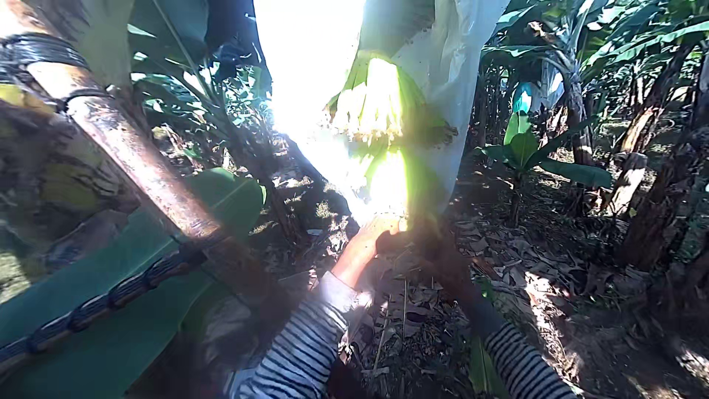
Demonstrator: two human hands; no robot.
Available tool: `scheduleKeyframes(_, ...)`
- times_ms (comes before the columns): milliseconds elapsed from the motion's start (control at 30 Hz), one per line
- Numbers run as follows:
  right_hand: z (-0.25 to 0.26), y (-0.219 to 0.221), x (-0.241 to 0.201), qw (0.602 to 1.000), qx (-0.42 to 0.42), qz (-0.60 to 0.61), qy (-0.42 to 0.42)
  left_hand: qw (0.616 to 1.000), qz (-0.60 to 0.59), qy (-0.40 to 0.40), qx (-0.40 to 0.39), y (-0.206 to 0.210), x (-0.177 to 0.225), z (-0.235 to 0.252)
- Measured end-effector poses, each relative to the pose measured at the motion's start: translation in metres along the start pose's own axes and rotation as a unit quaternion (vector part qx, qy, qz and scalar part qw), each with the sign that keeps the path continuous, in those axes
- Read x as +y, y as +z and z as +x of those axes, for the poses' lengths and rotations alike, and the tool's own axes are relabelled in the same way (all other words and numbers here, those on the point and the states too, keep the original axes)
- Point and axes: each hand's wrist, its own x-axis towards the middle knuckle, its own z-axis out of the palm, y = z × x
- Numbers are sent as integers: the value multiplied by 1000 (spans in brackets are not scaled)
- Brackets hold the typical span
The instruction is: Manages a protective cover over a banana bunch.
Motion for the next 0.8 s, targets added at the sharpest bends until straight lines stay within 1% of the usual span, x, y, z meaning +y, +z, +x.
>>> scheduleKeyframes(33,2,-6,4,1000,-12,2,2,999,21,37,-17,-3,-7,-2)
scheduleKeyframes(67,3,-10,8,1000,-20,1,3,998,36,44,-24,-2,-12,-4)
scheduleKeyframes(133,2,-19,10,1000,-25,1,2,997,60,-24,-46,6,-12,-12)
scheduleKeyframes(167,-1,-22,11,1000,-19,-2,-2,995,63,-63,-47,17,-17,-15)
scheduleKeyframes(200,-3,-23,12,1000,-16,-4,-6,994,67,-84,-28,34,-28,-18)
scheduleKeyframes(233,-5,-27,13,999,-32,2,-6,993,64,-98,-14,43,-34,-26)
scheduleKeyframes(267,-6,-33,14,997,-71,16,-7,992,53,-116,-19,34,-27,-37)
scheduleKeyframes(300,-4,-42,17,992,-123,35,-17,989,30,-137,-55,4,-10,-49)
scheduleKeyframes(333,2,-52,22,982,-174,63,-38,987,28,-134,-86,-28,6,-55)
scheduleKeyframes(367,12,-65,27,970,-209,106,-64,987,39,-105,-113,-58,20,-58)
scheduleKeyframes(400,22,-82,27,965,-205,140,-85,987,44,-70,-137,-86,32,-62)
scheduleKeyframes(433,32,-107,19,967,-166,171,-93,988,32,-37,-149,-114,45,-68)
scheduleKeyframes(467,41,-134,4,968,-91,209,-106,989,15,-9,-146,-136,51,-71)
scheduleKeyframes(500,49,-157,-15,961,-4,245,-132,991,-3,15,-133,-150,51,-71)
scheduleKeyframes(533,58,-175,-36,944,74,275,-168,992,-17,27,-119,-164,52,-72)
scheduleKeyframes(567,68,-190,-56,923,131,291,-214,994,-27,31,-98,-178,55,-74)
scheduleKeyframes(600,80,-201,-76,903,164,297,-265,997,-36,33,-66,-189,61,-78)
scheduleKeyframes(667,111,-214,-107,869,177,287,-362,998,-37,47,5,-207,70,-81)
scheduleKeyframes(700,130,-216,-120,860,170,285,-388,997,-28,64,41,-214,72,-79)
scheduleKeyframes(800,188,-217,-145,859,110,295,-404,980,-9,136,142,-230,64,-51)
